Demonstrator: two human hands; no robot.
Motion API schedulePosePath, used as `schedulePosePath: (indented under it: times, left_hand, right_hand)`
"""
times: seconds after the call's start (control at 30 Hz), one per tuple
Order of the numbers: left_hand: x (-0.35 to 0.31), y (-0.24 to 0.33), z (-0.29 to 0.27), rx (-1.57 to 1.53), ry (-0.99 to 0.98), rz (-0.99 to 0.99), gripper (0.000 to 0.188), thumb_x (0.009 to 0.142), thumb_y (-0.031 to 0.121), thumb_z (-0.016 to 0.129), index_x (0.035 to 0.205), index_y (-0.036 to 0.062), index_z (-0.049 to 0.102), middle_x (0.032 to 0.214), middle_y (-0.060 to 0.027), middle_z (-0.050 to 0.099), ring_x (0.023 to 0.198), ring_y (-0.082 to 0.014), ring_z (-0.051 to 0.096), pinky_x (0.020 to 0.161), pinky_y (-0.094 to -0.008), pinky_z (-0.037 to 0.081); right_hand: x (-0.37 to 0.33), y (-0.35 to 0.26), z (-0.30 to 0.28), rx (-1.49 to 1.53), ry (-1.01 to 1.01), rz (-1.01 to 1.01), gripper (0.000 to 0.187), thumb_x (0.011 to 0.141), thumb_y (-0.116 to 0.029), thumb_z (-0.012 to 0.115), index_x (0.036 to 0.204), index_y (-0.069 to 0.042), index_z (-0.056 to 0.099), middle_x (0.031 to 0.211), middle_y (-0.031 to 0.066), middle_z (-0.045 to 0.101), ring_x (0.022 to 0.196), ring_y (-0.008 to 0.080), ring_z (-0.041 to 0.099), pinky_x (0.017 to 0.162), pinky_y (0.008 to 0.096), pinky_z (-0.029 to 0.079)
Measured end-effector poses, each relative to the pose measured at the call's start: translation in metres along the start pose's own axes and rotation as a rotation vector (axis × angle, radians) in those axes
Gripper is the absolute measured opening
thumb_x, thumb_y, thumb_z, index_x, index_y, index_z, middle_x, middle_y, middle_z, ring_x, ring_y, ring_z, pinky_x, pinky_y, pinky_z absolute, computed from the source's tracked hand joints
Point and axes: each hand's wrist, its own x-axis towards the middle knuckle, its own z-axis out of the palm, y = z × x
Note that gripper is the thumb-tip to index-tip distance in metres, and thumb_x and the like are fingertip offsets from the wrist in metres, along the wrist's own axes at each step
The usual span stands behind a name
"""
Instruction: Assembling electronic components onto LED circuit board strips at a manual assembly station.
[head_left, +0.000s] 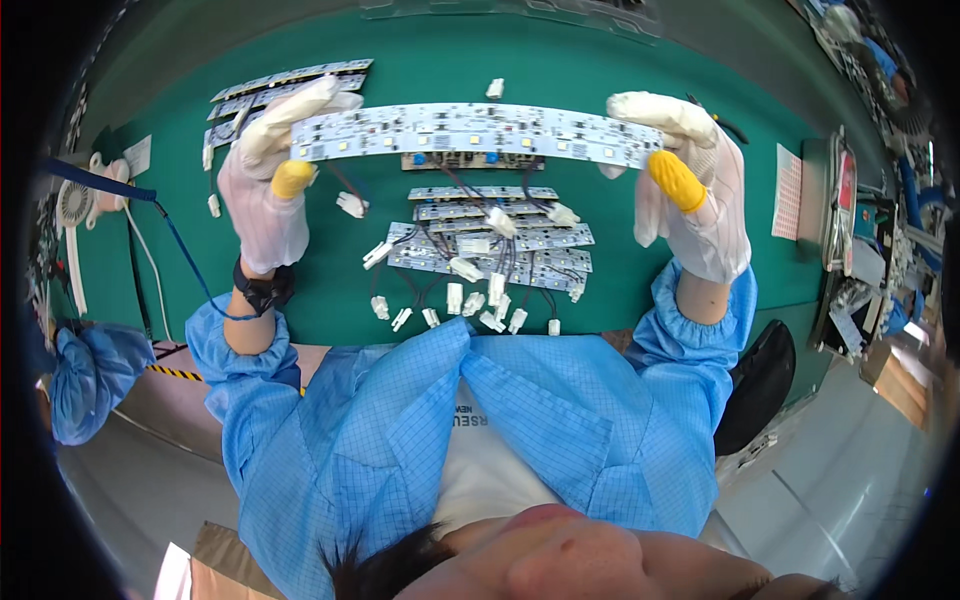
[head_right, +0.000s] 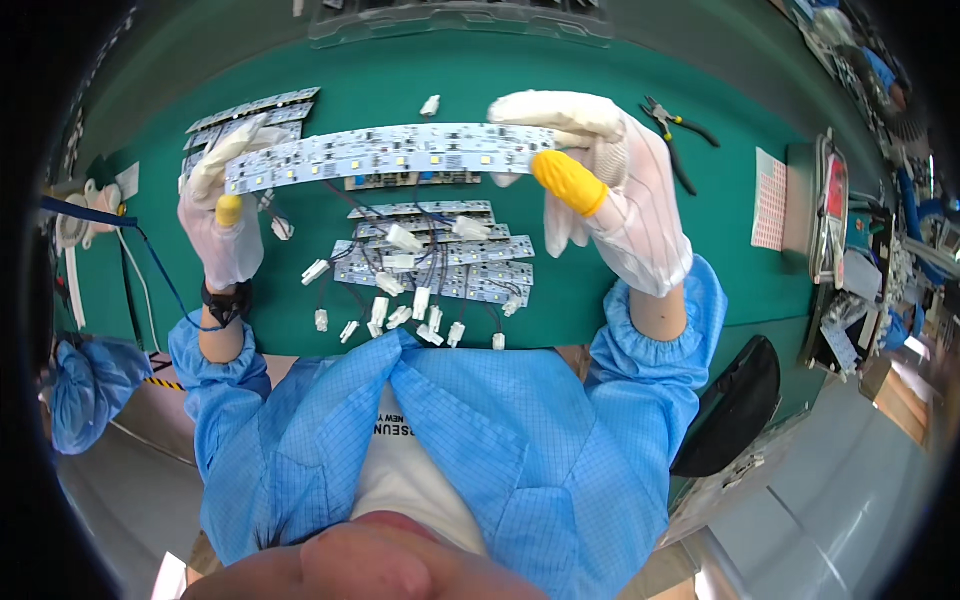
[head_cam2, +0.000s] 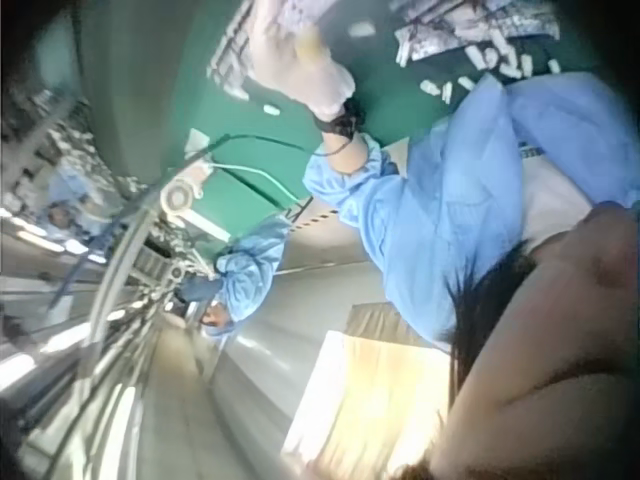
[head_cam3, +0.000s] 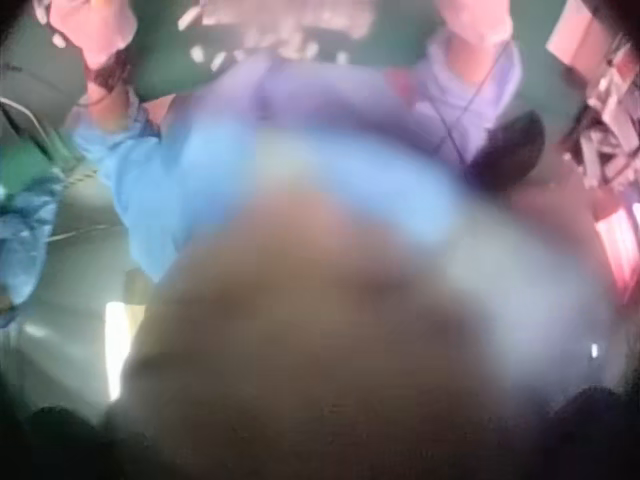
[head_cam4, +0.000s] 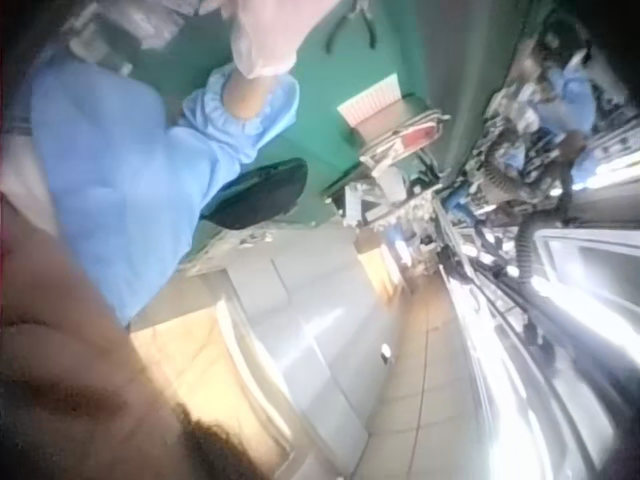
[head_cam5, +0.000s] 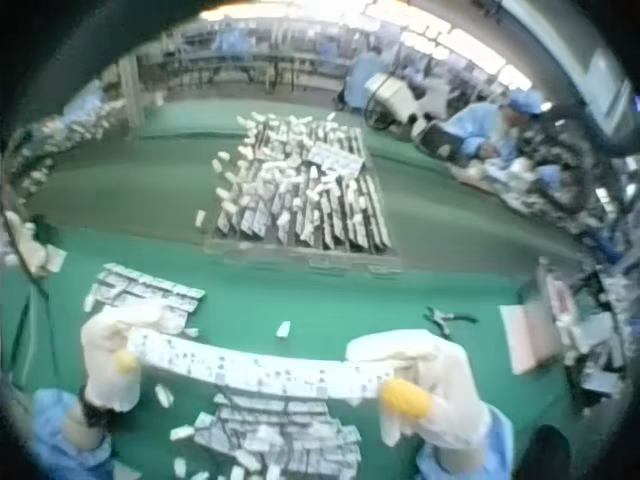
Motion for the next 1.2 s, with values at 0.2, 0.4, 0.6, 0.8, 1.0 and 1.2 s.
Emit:
schedulePosePath:
  times: [0.2, 0.4, 0.6, 0.8, 1.0, 1.2]
  left_hand:
    - [0.006, -0.001, 0.005, 0.109, 0.059, -0.055, 0.064, 0.086, 0.044, 0.066, 0.127, -0.0032, 0.054, 0.113, -0.0166, 0.065, 0.096, -0.0169, 0.063, 0.079, -0.0225, 0.049]
    - [0.013, 0.000, 0.002, 0.611, -0.007, -0.074, 0.062, 0.093, 0.059, 0.042, 0.121, 0.0073, 0.064, 0.114, -0.0094, 0.067, 0.104, -0.0184, 0.060, 0.092, -0.0308, 0.043]
    - [0.006, -0.007, -0.003, 0.309, 0.045, -0.085, 0.057, 0.090, 0.047, 0.058, 0.124, 0.0012, 0.059, 0.118, -0.0126, 0.064, 0.103, -0.0183, 0.060, 0.087, -0.0267, 0.045]
    - [0.001, 0.008, 0.001, 0.081, 0.030, -0.078, 0.057, 0.087, 0.026, 0.068, 0.128, -0.0088, 0.049, 0.118, -0.0208, 0.061, 0.095, -0.0224, 0.064, 0.069, -0.0304, 0.057]
    - [-0.002, 0.014, 0.010, -0.323, -0.037, -0.064, 0.049, 0.084, 0.013, 0.066, 0.122, -0.0132, 0.051, 0.115, -0.0233, 0.061, 0.095, -0.0270, 0.065, 0.058, -0.0325, 0.060]
    - [0.003, 0.021, 0.008, -0.073, -0.024, 0.004, 0.039, 0.085, 0.016, 0.066, 0.117, -0.0053, 0.061, 0.111, -0.0154, 0.063, 0.094, -0.0181, 0.062, 0.077, -0.0278, 0.052]
  right_hand:
    - [0.000, 0.007, -0.009, -0.050, -0.024, -0.132, 0.061, 0.087, -0.041, 0.062, 0.122, 0.009, 0.051, 0.082, 0.0135, 0.066, 0.044, 0.0062, 0.054, 0.041, 0.0137, 0.041]
    - [0.001, 0.004, -0.011, 0.049, -0.163, -0.142, 0.069, 0.087, -0.049, 0.062, 0.124, 0.008, 0.051, 0.089, 0.0161, 0.067, 0.045, 0.0065, 0.057, 0.041, 0.0145, 0.044]
    - [0.003, 0.007, -0.009, -0.038, -0.096, -0.146, 0.070, 0.086, -0.051, 0.059, 0.124, 0.007, 0.052, 0.088, 0.0150, 0.066, 0.044, 0.0071, 0.056, 0.041, 0.0151, 0.044]
    - [0.007, 0.011, -0.006, -0.083, -0.033, -0.102, 0.059, 0.086, -0.041, 0.060, 0.121, 0.007, 0.053, 0.087, 0.0139, 0.065, 0.044, 0.0068, 0.053, 0.041, 0.0156, 0.036]
    - [0.009, 0.011, -0.007, -0.169, 0.042, 0.049, 0.069, 0.084, -0.048, 0.061, 0.122, 0.009, 0.051, 0.084, 0.0082, 0.062, 0.045, 0.0029, 0.048, 0.044, 0.0150, 0.033]
    - [0.010, 0.015, -0.002, -0.132, 0.048, -0.109, 0.048, 0.088, -0.032, 0.058, 0.120, 0.004, 0.056, 0.060, 0.0038, 0.058, 0.043, 0.0053, 0.048, 0.043, 0.0179, 0.033]
